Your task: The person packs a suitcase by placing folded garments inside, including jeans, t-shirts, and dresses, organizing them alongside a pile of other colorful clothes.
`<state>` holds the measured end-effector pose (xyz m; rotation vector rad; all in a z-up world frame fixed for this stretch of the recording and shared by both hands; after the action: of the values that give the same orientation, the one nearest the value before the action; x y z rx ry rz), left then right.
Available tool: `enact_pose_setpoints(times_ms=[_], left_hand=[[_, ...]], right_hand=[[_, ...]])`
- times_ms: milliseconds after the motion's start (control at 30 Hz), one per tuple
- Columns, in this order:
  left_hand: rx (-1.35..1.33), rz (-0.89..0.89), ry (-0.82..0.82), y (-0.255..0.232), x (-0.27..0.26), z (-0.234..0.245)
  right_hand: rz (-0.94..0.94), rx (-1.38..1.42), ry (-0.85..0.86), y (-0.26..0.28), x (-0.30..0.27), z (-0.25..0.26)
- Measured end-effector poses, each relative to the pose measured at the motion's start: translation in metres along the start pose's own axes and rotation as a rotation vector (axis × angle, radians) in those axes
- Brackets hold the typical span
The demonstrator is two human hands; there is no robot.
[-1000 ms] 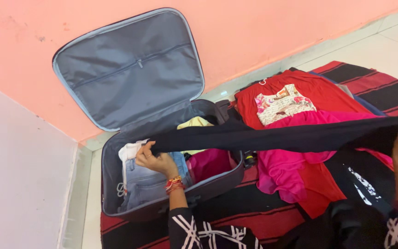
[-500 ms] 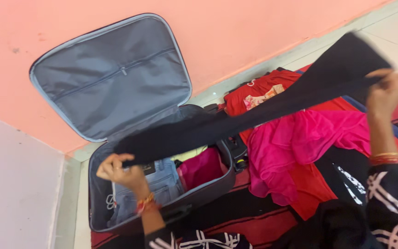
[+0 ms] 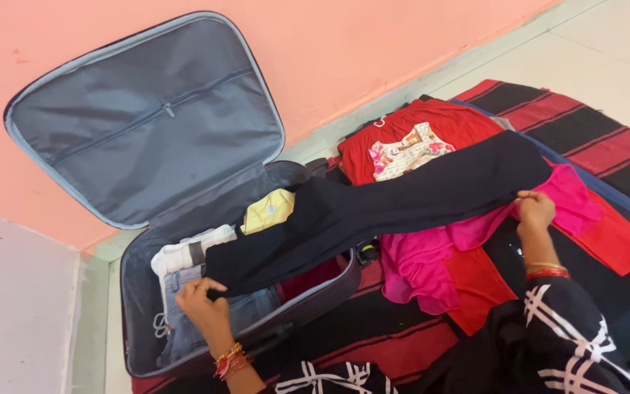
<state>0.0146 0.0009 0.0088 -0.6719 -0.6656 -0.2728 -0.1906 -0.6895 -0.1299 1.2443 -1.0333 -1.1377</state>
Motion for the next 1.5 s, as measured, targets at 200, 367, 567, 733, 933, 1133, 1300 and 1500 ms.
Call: enact_pose_setpoints(times_ms=[200,367,567,733,933,1133,1300,1500], left_hand=[[-0.004,0.002,-0.115,-0.005,-0.002,0.001],[0.025,0.065,-0.394,0.001,-0.011,0.008],[0.057,0.215,-0.466,0.024,-0.018,0.005],[0.037,0.257,-0.404,0.022,-0.017,0.005],[0.037,0.292,-0.393,0.016,-0.017,0.006],[-0.009,0.307,-0.422,0.014,-0.015,0.007],[0.0,0.31,-0.418,0.013,-0.015,0.008],[-0.006,0.324,-0.413,0.014,-0.016,0.007]], right_hand=[[0.0,-0.127,0.006,-0.01,0.002,-0.013],[0.016,-0.196,-0.016,-0.017,0.008,-0.015],[0.076,-0.343,-0.011,-0.017,0.015,-0.018],[-0.015,-0.376,0.017,-0.02,0.022,-0.026],[0.158,-0.664,-0.051,-0.02,0.024,-0.031],[0.186,-0.762,-0.004,-0.024,0.022,-0.03],[0.111,-0.78,-0.015,-0.024,0.023,-0.032],[-0.02,-0.445,-0.053,-0.025,0.02,-0.033]])
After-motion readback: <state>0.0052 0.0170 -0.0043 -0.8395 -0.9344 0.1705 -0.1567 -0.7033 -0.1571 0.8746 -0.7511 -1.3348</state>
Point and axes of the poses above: each hand's wrist, its own x-axis towards the middle knuckle, its own z-axis out of the back of the hand, y = z × x, the point moved 2 cm from there along x, towards the middle knuckle, and after that the axes turned 1 degree about y, right-handed, at the moved point
